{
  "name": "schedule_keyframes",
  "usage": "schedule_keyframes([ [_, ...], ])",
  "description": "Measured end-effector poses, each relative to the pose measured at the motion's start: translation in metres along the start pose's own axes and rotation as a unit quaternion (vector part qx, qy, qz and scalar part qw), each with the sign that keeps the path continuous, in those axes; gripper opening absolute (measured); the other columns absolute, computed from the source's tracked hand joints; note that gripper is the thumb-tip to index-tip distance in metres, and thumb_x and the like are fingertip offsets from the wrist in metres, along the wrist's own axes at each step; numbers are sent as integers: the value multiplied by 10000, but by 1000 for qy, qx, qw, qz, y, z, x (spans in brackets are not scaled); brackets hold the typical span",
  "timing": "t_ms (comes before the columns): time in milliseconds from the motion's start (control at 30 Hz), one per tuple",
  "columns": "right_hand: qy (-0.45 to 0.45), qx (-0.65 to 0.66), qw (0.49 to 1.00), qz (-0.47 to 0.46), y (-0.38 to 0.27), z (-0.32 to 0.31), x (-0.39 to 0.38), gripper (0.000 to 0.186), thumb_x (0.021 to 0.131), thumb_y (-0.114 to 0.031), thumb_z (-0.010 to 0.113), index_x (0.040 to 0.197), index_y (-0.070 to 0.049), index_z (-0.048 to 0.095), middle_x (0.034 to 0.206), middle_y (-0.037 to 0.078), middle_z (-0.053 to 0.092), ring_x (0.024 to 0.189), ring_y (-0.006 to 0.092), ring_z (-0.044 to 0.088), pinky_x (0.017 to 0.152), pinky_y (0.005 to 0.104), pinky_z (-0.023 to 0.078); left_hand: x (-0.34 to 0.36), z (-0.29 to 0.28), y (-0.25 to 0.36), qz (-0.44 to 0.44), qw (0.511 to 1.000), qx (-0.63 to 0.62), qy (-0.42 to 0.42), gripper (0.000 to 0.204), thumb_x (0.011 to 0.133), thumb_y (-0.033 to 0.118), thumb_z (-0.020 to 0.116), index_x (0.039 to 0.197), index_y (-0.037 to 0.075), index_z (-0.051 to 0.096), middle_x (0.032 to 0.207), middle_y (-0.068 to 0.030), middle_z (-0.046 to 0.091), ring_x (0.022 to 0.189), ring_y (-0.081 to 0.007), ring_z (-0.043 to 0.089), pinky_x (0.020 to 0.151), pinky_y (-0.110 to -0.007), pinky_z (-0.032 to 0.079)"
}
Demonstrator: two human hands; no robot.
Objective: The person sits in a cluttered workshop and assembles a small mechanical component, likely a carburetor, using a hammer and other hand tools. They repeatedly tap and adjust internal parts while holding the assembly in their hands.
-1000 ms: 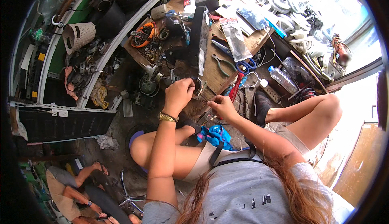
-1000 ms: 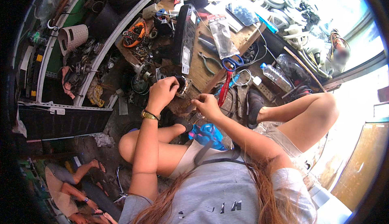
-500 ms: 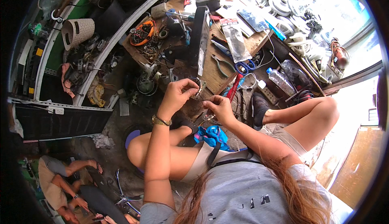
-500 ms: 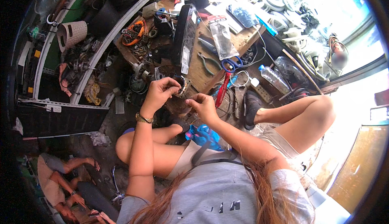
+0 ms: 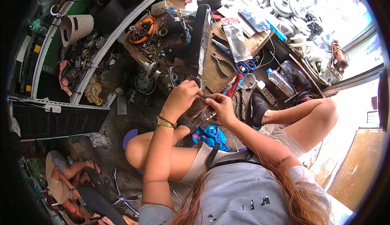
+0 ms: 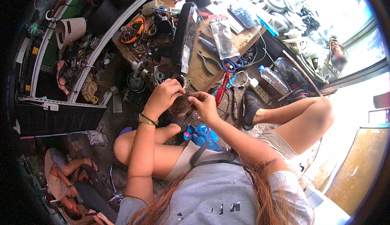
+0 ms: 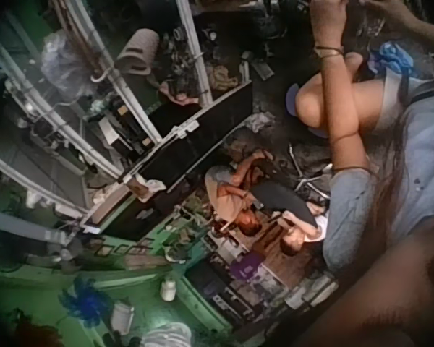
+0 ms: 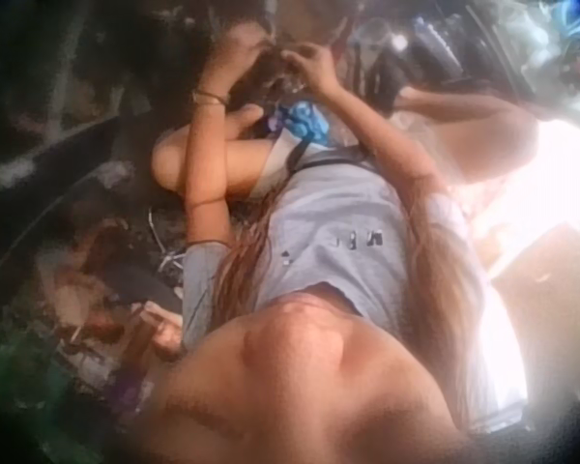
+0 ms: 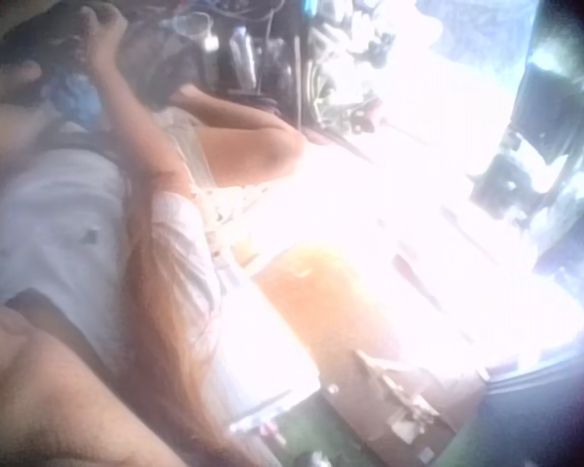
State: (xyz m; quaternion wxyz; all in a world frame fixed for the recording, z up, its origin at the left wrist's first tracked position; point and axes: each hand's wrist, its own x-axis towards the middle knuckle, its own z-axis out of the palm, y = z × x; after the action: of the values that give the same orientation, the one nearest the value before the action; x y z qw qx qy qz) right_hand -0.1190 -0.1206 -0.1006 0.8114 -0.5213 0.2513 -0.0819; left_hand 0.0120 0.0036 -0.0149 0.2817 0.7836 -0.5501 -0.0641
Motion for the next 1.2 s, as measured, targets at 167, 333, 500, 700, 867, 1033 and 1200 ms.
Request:
schedule_keyframes([
  [167, -1, -1, 1000, -1, -2, 5, -1, 141, 888, -89, 724, 929, 46, 711, 774, 55, 694, 631, 99, 618, 553, 249, 485, -1, 2, 2, 1, 1000, 20, -4, 61, 779, -2, 667, 831, 26, 679, 876, -99, 636, 895, -309, 598, 791, -404, 507],
  [333, 5, 14, 1000, -2, 2, 7, 2, 140, 885, -90, 727, 915, 45, 708, 764, 58, 690, 601, 108, 616, 530, 253, 481, 0, 2, 1, 17, 999, 25, -11, 81, 765, -13, 654, 830, 31, 675, 868, -105, 641, 885, -318, 593, 789, -411, 502],
  [500, 2, 2, 1000, -2, -2, 8, 0, 127, 890, -95, 728, 915, 25, 693, 778, 56, 700, 609, 98, 606, 547, 244, 488, 3, -1, 5, 26, 999, 31, -12, 152, 759, -17, 666, 894, 54, 670, 832, -103, 647, 872, -316, 591, 781, -415, 491],
  [700, 3, -23, 1000, -8, 1, 8, 2, 121, 890, -99, 727, 910, 16, 692, 775, 51, 698, 600, 87, 598, 533, 237, 468, 2, -3, 11, -7, 999, 40, -20, 220, 746, 4, 703, 942, 101, 671, 792, -73, 640, 837, -283, 579, 778, -407, 473],
  [867, -1, -27, 1000, 7, -1, 7, 0, 123, 887, -96, 730, 912, 18, 692, 774, 51, 697, 600, 85, 596, 533, 237, 467, 2, -5, 14, 0, 997, 71, -22, 235, 744, 14, 712, 947, 125, 670, 777, -60, 628, 851, -275, 572, 792, -416, 463],
  [1033, -12, -2, 1000, 4, -8, 10, -3, 132, 881, -97, 738, 913, 23, 693, 774, 50, 696, 603, 83, 593, 541, 233, 463, 3, -6, 14, 3, 996, 82, -28, 240, 745, 11, 711, 950, 130, 669, 781, -49, 634, 857, -270, 569, 798, -404, 455],
  [1200, -14, -15, 1000, 7, -12, 10, -4, 115, 880, -85, 733, 901, 22, 697, 772, 47, 696, 615, 81, 593, 550, 233, 461, 0, -4, 8, -15, 998, 55, -18, 247, 743, 4, 711, 951, 129, 666, 785, -29, 648, 859, -263, 567, 799, -399, 455],
])
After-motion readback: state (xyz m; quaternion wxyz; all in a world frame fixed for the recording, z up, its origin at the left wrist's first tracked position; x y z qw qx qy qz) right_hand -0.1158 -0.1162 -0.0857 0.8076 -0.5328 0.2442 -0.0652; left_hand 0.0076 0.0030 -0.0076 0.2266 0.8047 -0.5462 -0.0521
